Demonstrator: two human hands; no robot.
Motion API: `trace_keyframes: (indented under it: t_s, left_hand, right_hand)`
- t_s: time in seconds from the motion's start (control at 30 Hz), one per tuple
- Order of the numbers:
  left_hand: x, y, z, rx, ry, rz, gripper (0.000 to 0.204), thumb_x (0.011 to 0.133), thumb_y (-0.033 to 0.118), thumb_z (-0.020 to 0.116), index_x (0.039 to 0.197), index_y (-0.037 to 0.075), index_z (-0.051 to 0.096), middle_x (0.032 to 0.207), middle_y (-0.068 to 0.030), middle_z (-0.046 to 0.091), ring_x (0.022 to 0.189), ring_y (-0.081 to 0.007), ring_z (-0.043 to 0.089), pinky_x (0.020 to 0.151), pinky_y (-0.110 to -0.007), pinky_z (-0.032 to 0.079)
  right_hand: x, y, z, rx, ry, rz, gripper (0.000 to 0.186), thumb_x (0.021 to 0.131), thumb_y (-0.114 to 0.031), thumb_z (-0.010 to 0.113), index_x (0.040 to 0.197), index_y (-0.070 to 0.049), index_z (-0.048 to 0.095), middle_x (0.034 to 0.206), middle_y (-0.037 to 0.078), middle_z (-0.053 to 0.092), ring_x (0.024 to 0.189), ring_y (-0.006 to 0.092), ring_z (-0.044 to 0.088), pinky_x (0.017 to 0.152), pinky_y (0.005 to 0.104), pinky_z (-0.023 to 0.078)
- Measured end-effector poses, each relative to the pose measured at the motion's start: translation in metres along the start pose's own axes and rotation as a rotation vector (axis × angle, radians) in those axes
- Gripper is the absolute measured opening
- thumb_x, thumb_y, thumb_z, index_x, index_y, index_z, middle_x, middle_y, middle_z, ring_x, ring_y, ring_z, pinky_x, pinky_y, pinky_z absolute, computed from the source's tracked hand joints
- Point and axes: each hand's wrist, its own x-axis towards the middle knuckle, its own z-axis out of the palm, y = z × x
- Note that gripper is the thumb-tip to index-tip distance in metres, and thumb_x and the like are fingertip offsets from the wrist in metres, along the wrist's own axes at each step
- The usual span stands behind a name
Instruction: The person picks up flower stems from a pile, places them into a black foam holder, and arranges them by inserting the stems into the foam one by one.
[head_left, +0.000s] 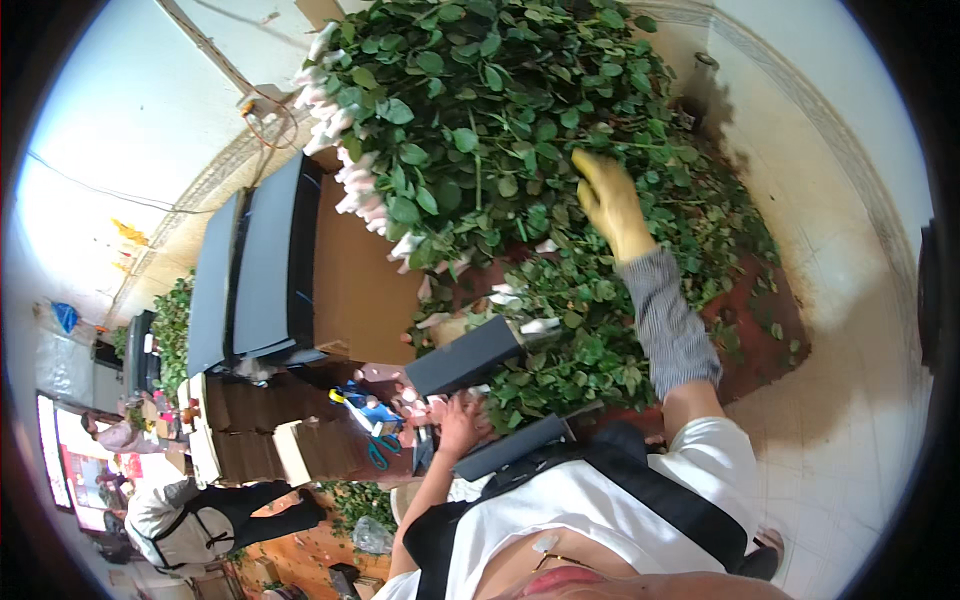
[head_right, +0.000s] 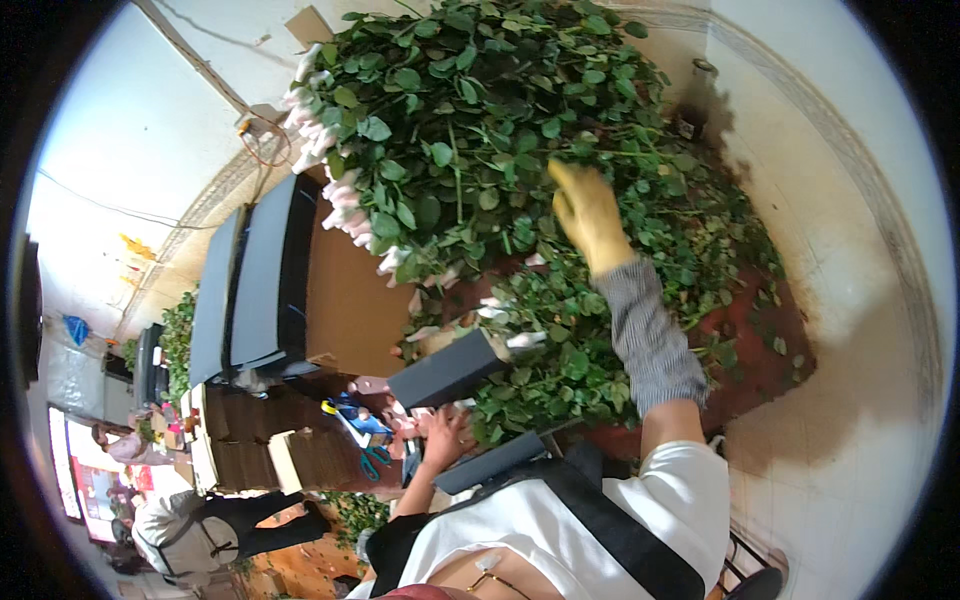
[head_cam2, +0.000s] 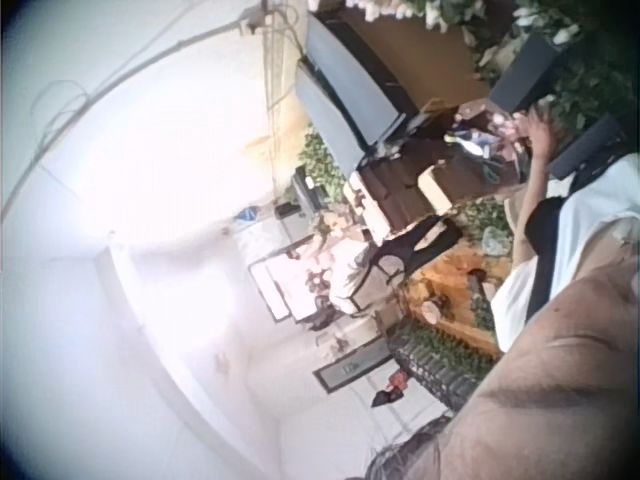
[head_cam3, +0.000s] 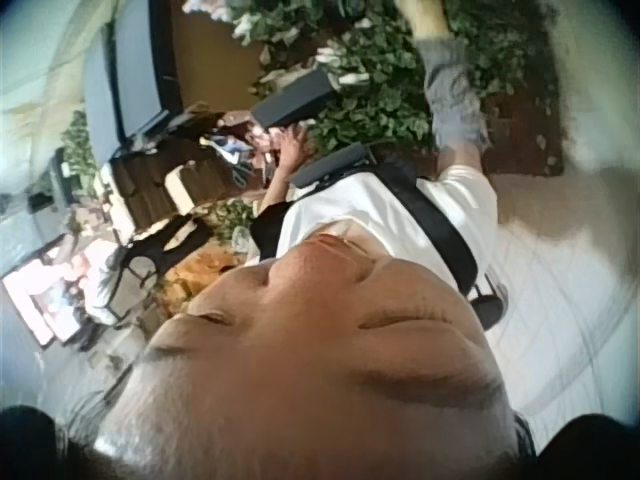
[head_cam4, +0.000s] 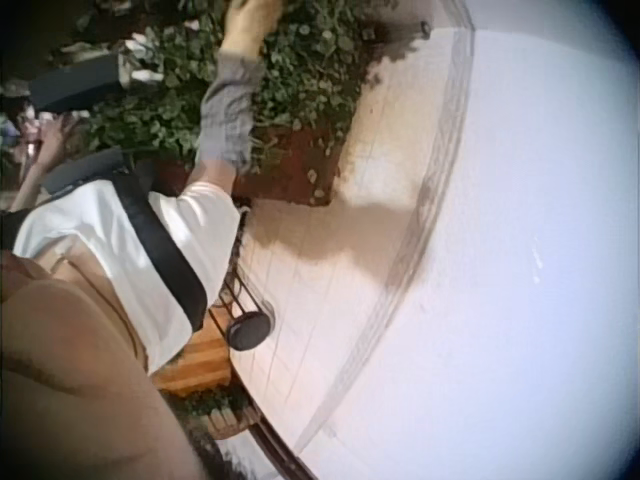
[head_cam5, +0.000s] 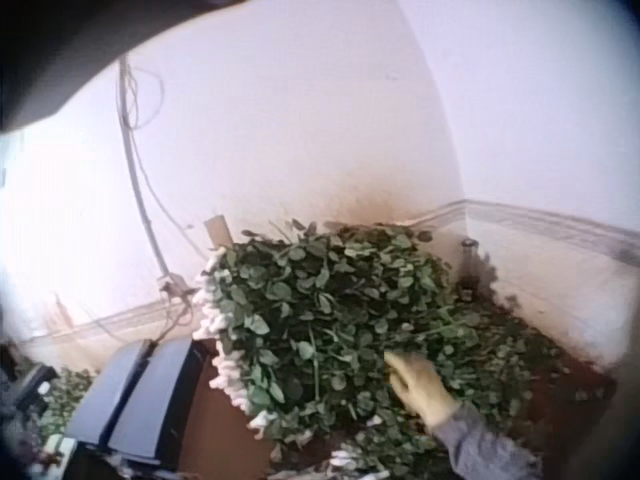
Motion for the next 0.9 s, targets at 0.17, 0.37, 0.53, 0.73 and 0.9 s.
trace_keyframes:
  t_s: [0.17, 0.37, 0.53, 0.73, 0.9]
  left_hand:
    - [0.007, 0.003, 0.012, -0.089, 0.083, 0.005, 0.076, 0.067, 0.034, 0.081, 0.136, 0.019, 0.054, 0.142, -0.0248, 0.040, 0.130, -0.0420, 0.042, 0.107, -0.051, 0.037]
    - [-0.005, 0.008, 0.012, -0.083, 0.110, -0.036, 0.070, 0.072, 0.034, 0.078, 0.136, 0.018, 0.055, 0.142, -0.0260, 0.041, 0.131, -0.0411, 0.041, 0.106, -0.052, 0.035]
    - [-0.009, 0.002, 0.021, -0.096, 0.077, -0.086, 0.074, 0.070, 0.034, 0.079, 0.138, 0.019, 0.052, 0.147, -0.0245, 0.035, 0.136, -0.0415, 0.036, 0.110, -0.053, 0.031]
    - [-0.004, -0.004, 0.023, -0.116, 0.109, -0.084, 0.079, 0.070, 0.038, 0.081, 0.141, 0.022, 0.049, 0.148, -0.0240, 0.034, 0.138, -0.0425, 0.033, 0.111, -0.054, 0.031]
    - [0.003, -0.005, 0.044, -0.072, 0.128, -0.055, 0.074, 0.071, 0.038, 0.079, 0.137, 0.021, 0.052, 0.143, -0.0232, 0.039, 0.131, -0.0410, 0.039, 0.106, -0.055, 0.035]
  right_hand:
    - [0.049, 0.078, 0.080, -0.533, -0.276, 0.282, 0.046, 0.087, -0.004, 0.055, 0.132, -0.007, 0.054, 0.109, 0.015, 0.068, 0.101, 0.0319, 0.064, 0.091, 0.0422, 0.049]
    - [0.008, 0.048, 0.052, -0.461, -0.322, 0.167, 0.032, 0.087, -0.011, 0.056, 0.118, -0.008, 0.065, 0.095, 0.015, 0.069, 0.088, 0.0336, 0.066, 0.077, 0.0437, 0.053]
    - [-0.056, 0.040, -0.063, -0.393, -0.118, 0.272, 0.023, 0.085, -0.005, 0.060, 0.106, -0.003, 0.068, 0.095, 0.017, 0.068, 0.089, 0.0360, 0.065, 0.076, 0.0437, 0.051]
    - [-0.123, 0.048, -0.181, -0.105, -0.314, 0.368, 0.024, 0.090, -0.001, 0.061, 0.114, 0.004, 0.061, 0.111, 0.019, 0.064, 0.102, 0.0322, 0.063, 0.088, 0.0381, 0.050]
    - [-0.173, 0.000, -0.188, 0.045, -0.733, 0.449, 0.028, 0.087, 0.003, 0.061, 0.114, 0.003, 0.062, 0.111, 0.019, 0.065, 0.102, 0.0319, 0.063, 0.089, 0.0372, 0.051]
